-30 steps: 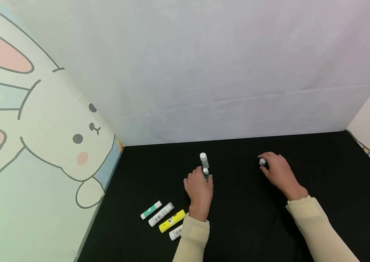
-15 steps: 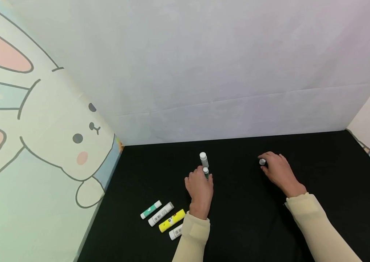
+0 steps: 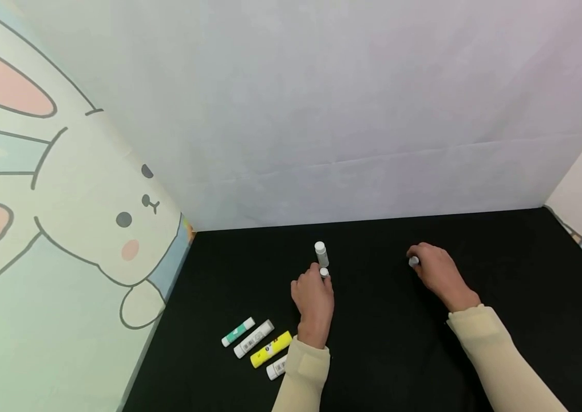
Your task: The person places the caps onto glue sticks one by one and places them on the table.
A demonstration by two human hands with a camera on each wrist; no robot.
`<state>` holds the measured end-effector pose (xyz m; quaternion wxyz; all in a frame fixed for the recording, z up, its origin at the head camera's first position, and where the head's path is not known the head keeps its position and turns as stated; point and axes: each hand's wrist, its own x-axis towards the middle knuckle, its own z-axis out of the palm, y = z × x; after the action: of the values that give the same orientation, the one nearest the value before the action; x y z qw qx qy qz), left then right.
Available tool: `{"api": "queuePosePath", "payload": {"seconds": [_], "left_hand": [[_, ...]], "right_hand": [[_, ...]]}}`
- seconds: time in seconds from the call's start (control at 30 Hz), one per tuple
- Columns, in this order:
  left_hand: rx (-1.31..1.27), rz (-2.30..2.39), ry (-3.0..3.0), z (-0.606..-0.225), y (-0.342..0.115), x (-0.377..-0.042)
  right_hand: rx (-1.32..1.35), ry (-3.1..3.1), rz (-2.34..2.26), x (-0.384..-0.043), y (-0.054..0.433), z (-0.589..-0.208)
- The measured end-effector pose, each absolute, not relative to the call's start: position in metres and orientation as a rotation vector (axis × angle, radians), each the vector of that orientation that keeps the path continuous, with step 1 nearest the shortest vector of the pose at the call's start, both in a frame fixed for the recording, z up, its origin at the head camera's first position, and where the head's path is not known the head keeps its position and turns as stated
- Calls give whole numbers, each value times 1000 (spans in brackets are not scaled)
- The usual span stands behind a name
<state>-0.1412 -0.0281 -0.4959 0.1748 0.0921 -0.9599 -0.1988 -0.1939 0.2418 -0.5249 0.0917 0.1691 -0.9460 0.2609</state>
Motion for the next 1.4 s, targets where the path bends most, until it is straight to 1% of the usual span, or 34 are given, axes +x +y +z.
{"api": "queuePosePath", "payload": {"seconds": [0.33,0.77,1.07,1.4], "left_hand": [[162,-598,-2619,-497,-27,-135],[162,-683,-2594,-498,-27,-127],[86,-613,-2539,-500,-28,-121],[44,-621,-2512,-493,-31,-112]], "right_hand": [[509,-2810,776,-191,242,-527],[493,-2797,802,-185,240,-526],[469,-2775,863,-178,239,-525],[481,-2758,919,-168,234,-517]]}}
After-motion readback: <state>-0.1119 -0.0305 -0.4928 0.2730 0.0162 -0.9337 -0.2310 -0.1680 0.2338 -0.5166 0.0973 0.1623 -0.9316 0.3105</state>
